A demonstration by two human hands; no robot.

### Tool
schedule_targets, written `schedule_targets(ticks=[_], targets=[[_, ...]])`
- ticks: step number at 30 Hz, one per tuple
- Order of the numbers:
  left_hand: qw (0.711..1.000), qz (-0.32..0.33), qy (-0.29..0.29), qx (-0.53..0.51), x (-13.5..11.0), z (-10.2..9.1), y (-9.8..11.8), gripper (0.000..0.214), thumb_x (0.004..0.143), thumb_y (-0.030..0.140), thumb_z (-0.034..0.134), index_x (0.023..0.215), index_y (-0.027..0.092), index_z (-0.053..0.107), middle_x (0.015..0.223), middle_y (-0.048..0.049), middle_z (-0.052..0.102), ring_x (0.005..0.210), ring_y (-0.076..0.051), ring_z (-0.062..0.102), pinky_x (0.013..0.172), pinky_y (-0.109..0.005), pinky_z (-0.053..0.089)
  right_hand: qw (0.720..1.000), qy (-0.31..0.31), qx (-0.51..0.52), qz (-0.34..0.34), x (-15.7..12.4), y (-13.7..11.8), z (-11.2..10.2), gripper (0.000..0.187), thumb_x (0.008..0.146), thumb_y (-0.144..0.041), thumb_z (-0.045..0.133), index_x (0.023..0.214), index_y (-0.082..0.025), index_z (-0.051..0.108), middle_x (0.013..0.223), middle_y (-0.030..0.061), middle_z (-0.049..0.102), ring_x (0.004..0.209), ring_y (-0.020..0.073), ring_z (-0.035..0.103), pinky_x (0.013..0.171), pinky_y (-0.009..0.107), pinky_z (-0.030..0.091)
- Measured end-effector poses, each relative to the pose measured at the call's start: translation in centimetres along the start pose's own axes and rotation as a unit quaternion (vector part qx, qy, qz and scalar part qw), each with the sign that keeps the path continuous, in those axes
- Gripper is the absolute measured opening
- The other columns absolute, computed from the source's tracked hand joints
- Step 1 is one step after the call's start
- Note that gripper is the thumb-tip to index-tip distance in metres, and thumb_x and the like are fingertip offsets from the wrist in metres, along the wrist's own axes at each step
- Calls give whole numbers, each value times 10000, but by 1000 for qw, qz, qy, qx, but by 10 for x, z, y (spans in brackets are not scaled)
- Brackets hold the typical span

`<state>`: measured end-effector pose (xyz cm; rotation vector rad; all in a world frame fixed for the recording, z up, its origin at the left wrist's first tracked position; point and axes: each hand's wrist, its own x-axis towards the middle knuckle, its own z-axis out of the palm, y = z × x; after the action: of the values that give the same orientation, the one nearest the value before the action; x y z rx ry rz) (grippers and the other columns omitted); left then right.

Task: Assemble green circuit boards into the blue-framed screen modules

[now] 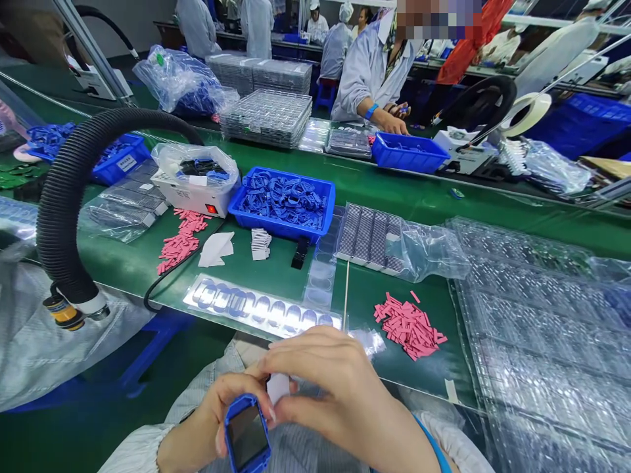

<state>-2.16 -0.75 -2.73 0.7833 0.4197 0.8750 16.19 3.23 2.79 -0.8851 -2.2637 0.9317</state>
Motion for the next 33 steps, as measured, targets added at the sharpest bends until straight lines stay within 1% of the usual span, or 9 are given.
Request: schedule_targets(ticks=[5,8,13,17,23,26,29,31,33], targets=[[999,-15,9,-46,-3,1,-8,368,653,573,680,885,297,751,1132,-80,618,1076,-280,543,971,-423,345,993,113,9,21,-18,8,15,285,760,-392,686,1011,-269,627,958,31,725,857,187,683,739,307,546],[996,-34,28,-82,-2,4,-14,388,611,583,706,853,284,755,1232,-75,570,1134,-285,519,967,-381,354,964,249,-91,-13,-30,5,30,131,761,-270,699,878,-236,652,1027,79,704,909,214,662,766,339,541],[990,-84,58,-99,1,7,-23,383,589,576,722,773,242,762,1186,-89,613,1149,-305,523,989,-397,356,932,338,-129,0,-58,10,41,186,719,-78,653,813,-239,645,796,2,738,850,205,672,778,351,528],[983,-110,93,-117,-9,-3,-24,392,635,555,706,862,238,745,1326,-92,538,1167,-310,536,1062,-450,292,834,492,-212,135,-89,58,43,142,734,-91,664,817,-206,656,840,44,734,941,264,668,866,445,489],[974,-104,147,-135,-22,-21,-20,334,653,517,718,865,260,731,1226,-62,627,1113,-283,583,1040,-439,342,853,278,-425,121,-129,111,57,227,825,-170,585,1037,-199,663,1017,45,724,1041,280,639,954,472,419],[976,-73,132,-158,-19,-22,-17,318,692,501,699,892,256,732,1106,-56,677,976,-226,643,991,-389,395,892,314,-292,140,-129,88,64,214,829,-208,571,1013,-226,679,1026,57,719,1080,291,613,945,485,427],[979,-33,120,-159,-13,-18,-13,312,694,496,700,854,231,745,923,-59,710,861,-199,655,950,-354,414,910,332,50,244,-103,52,74,128,842,-281,571,879,-228,682,897,66,732,835,215,685,751,339,544],[985,-4,109,-136,-11,-15,-9,325,679,508,705,800,210,752,860,-71,709,870,-218,644,928,-358,418,858,262,315,310,-74,33,84,213,814,-413,606,747,-214,643,753,51,720,662,172,671,603,266,550],[989,9,95,-114,-12,-16,-4,336,654,511,721,762,193,752,960,-101,700,901,-246,633,862,-359,446,770,190,514,327,-43,21,96,353,739,-543,645,721,-190,624,674,36,689,591,133,643,526,210,524]])
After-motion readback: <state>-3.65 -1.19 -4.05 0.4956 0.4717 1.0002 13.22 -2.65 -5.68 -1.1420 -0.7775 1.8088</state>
